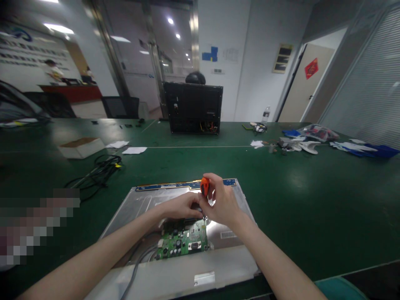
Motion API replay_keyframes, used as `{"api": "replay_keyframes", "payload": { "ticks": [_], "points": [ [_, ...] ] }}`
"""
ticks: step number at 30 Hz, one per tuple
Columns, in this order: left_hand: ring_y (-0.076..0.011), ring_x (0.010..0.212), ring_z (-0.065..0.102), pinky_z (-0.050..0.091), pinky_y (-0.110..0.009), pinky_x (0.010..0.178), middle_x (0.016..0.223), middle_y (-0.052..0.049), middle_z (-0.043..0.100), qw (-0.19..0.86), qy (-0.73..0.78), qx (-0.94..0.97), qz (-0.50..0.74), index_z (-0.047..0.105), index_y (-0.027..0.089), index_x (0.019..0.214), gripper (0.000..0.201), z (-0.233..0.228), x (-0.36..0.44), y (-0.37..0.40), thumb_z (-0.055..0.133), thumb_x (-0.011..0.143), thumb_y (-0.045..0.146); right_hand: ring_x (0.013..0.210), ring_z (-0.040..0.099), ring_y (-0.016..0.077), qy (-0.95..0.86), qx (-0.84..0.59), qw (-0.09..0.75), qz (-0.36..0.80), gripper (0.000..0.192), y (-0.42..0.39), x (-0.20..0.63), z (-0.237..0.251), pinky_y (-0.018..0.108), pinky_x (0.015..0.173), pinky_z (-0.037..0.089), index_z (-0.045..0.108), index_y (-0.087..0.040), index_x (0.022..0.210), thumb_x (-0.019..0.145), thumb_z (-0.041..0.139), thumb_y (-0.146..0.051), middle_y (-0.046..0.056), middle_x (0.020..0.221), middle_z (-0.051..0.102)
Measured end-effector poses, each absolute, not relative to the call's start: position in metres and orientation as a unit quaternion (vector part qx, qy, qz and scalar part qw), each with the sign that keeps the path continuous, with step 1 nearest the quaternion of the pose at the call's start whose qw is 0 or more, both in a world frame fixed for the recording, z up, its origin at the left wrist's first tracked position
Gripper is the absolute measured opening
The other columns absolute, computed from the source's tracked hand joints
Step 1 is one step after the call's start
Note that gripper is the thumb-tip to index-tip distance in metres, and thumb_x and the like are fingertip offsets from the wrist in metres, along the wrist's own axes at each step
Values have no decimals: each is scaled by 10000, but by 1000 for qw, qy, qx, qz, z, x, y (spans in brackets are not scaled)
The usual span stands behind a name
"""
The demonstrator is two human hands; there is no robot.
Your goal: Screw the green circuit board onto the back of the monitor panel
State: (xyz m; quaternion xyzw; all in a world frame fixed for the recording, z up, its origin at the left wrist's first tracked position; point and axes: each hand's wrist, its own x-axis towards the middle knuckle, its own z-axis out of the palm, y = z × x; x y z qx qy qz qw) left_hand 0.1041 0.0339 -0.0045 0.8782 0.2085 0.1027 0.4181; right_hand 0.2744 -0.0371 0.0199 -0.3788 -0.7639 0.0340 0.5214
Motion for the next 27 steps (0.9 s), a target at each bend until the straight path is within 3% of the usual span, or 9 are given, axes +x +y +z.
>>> {"api": "replay_keyframes", "payload": {
  "ticks": [8,18,27],
  "points": [
    [-151,728,585,424,-226,684,758,12,657,416,209,879,98,699,152,789,92,-1,104,31,666,722,99,491,514,107,-775,-393,491,-54,425,-37,274,22,213,469,410,401,-249,1246,850,556,-232,-38,675,545],
    [-141,718,561,418,-213,656,748,24,623,431,211,872,100,673,155,745,74,2,105,31,701,703,101,544,545,132,-800,-371,473,-12,540,-41,275,26,263,514,443,327,-237,1346,835,491,-177,-4,768,604],
    [-147,729,565,415,-224,676,752,22,621,429,207,873,104,665,156,714,74,3,105,31,701,697,94,504,525,109,-784,-383,486,-37,516,-38,273,24,229,480,437,350,-254,1314,832,518,-177,-22,732,575]
  ]
}}
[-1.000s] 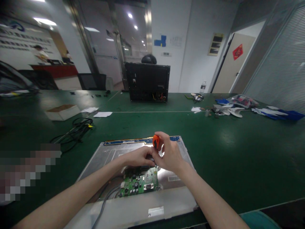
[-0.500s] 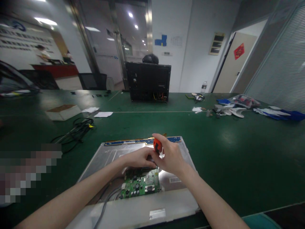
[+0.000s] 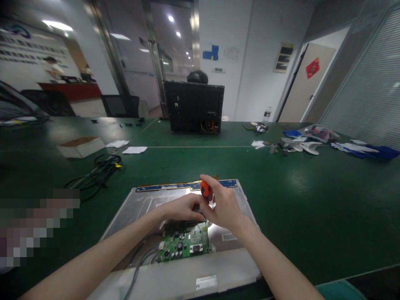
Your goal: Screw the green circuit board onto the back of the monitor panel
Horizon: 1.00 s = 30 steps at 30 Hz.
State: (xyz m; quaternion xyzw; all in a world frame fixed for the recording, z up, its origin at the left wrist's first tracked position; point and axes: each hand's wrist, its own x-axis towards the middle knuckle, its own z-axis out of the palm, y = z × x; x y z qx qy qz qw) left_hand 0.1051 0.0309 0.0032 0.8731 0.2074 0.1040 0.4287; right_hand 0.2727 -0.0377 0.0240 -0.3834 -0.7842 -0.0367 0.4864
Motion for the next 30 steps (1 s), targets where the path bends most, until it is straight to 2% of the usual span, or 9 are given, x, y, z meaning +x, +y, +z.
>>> {"api": "replay_keyframes", "payload": {
  "ticks": [10,20,30],
  "points": [
    [-154,740,573,425,-228,682,768,14,635,431,204,872,109,681,155,733,63,-1,105,31,698,706,101,496,519,105,-785,-377,486,-76,422,-38,273,25,212,478,416,400,-253,1244,845,525,-198,-42,688,555],
    [-144,728,569,433,-231,694,754,20,638,429,209,872,110,686,160,785,86,-3,105,30,685,715,109,552,529,114,-800,-370,472,-18,433,-40,278,31,223,489,433,364,-204,1331,904,433,-210,17,805,596],
    [-128,684,542,414,-225,667,721,26,611,443,206,865,114,677,152,756,67,-4,106,31,684,710,103,532,546,115,-792,-366,488,-44,414,-39,278,28,230,512,436,395,-219,1275,872,492,-210,-21,721,572]
  ]
}}
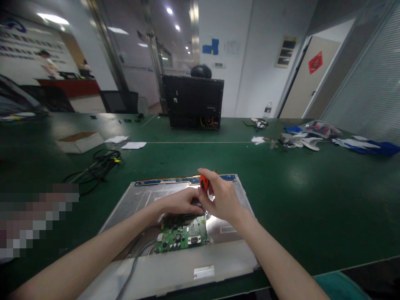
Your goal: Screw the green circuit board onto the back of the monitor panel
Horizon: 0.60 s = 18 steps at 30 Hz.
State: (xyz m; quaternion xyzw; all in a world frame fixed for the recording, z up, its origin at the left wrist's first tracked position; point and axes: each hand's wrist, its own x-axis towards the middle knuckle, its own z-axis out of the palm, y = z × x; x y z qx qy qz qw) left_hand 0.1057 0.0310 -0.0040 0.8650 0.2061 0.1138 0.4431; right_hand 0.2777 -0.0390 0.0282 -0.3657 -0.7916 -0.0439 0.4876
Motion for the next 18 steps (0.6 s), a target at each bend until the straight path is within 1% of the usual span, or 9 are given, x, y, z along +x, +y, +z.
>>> {"api": "replay_keyframes", "payload": {
  "ticks": [4,11,14,18],
  "points": [
    [-119,667,525,407,-219,658,703,34,591,445,203,864,119,668,151,724,67,-2,107,30,689,701,91,484,532,109,-782,-369,499,-65,386,-38,276,27,211,476,415,401,-220,1231,861,510,-205,-43,662,543],
    [-108,631,502,392,-213,632,668,43,563,441,203,866,120,666,149,723,69,-1,106,30,695,698,91,462,521,104,-772,-381,506,-59,345,-38,276,27,197,446,399,408,-217,1177,859,538,-251,-41,667,546],
    [-114,646,516,394,-215,630,686,36,579,442,203,866,116,674,149,749,70,-2,106,30,693,706,97,486,527,108,-780,-373,500,-48,345,-39,278,29,211,472,420,410,-212,1208,879,504,-254,-25,700,561],
    [-130,707,546,410,-219,658,752,20,613,444,203,865,114,680,148,791,95,-3,106,30,696,711,99,510,525,108,-793,-359,492,-25,392,-41,280,32,227,479,437,402,-204,1262,873,447,-203,22,807,606]
  ]
}}
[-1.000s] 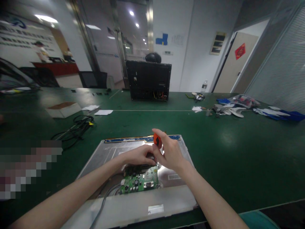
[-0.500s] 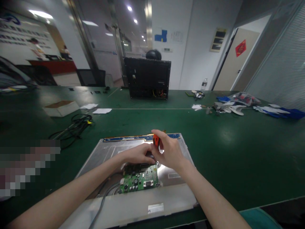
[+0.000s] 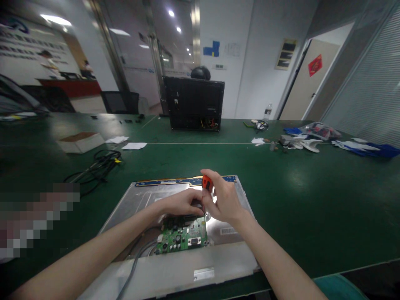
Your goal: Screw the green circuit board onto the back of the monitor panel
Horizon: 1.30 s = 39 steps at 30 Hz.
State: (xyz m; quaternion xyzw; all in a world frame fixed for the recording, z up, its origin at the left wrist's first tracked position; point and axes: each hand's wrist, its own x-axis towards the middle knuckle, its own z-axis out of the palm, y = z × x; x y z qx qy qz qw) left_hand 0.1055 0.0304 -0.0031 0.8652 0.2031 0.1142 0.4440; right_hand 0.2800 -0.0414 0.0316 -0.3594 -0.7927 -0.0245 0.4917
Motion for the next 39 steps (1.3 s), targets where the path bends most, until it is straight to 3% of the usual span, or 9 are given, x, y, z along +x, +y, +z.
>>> {"api": "replay_keyframes", "payload": {
  "ticks": [10,14,22,39],
  "points": [
    [-129,700,540,419,-223,682,746,28,616,440,209,867,109,676,163,755,74,-1,105,31,690,708,107,494,495,88,-773,-363,515,-73,385,-37,277,27,196,459,410,430,-239,1196,825,520,-193,-51,709,524],
    [-123,675,529,411,-215,653,737,27,609,438,208,868,110,673,158,753,68,-1,105,30,689,708,110,497,495,91,-775,-365,509,-80,331,-37,277,27,200,461,398,450,-236,1163,844,534,-205,-46,705,536],
    [-125,677,534,404,-209,638,698,34,593,442,194,869,108,681,153,776,88,-3,105,31,688,712,93,516,532,109,-796,-352,491,-32,412,-42,279,33,232,492,436,426,-207,1257,848,442,-163,-12,749,592],
    [-131,695,540,409,-216,646,734,27,610,437,203,869,112,674,154,769,90,-2,105,31,706,702,104,495,523,105,-779,-361,507,-79,337,-38,277,29,214,473,422,446,-220,1185,860,532,-235,-39,679,561]
  ]
}}
